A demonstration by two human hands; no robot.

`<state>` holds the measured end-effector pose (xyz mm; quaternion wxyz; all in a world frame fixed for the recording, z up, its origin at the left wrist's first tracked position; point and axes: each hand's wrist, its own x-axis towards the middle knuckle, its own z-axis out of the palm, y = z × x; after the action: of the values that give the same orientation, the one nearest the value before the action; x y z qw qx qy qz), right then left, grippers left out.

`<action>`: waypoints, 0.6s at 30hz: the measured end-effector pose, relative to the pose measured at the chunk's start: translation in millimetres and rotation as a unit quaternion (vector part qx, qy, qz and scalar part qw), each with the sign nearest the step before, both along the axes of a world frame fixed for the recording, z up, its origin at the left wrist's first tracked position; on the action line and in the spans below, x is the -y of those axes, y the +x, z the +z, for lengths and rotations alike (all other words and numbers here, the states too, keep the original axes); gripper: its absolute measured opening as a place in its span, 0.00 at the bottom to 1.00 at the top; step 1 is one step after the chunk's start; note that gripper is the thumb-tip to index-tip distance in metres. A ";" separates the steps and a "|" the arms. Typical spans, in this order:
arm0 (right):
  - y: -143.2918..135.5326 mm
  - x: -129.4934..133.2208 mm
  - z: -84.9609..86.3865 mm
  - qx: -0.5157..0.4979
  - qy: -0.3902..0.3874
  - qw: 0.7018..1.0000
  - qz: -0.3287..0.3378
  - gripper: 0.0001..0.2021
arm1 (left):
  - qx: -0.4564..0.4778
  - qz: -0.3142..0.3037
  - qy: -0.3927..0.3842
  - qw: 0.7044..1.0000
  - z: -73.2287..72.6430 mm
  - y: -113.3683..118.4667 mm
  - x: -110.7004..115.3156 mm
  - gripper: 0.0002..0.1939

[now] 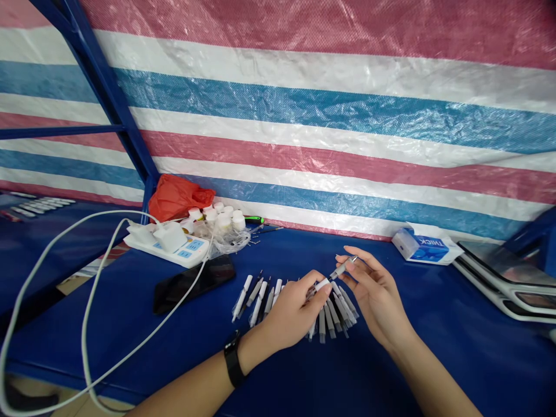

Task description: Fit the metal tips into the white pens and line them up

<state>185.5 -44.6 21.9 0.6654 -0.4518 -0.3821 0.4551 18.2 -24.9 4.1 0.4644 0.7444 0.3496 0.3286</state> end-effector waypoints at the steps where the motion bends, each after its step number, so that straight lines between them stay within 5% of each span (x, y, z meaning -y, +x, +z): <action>1: 0.0 0.1 -0.2 -0.002 -0.001 1.000 0.001 0.18 | 0.000 0.000 0.000 1.000 -0.3 0.0 0.0 0.16; 18: 2.5 0.4 -4.4 0.015 -0.021 0.999 0.041 0.21 | -0.016 -0.017 0.012 1.000 -4.7 -0.9 -1.4 0.15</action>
<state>188.0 -45.1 17.5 0.6307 -0.4569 -0.4004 0.4829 17.4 -23.5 -0.6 0.4552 0.7611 0.3402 0.3127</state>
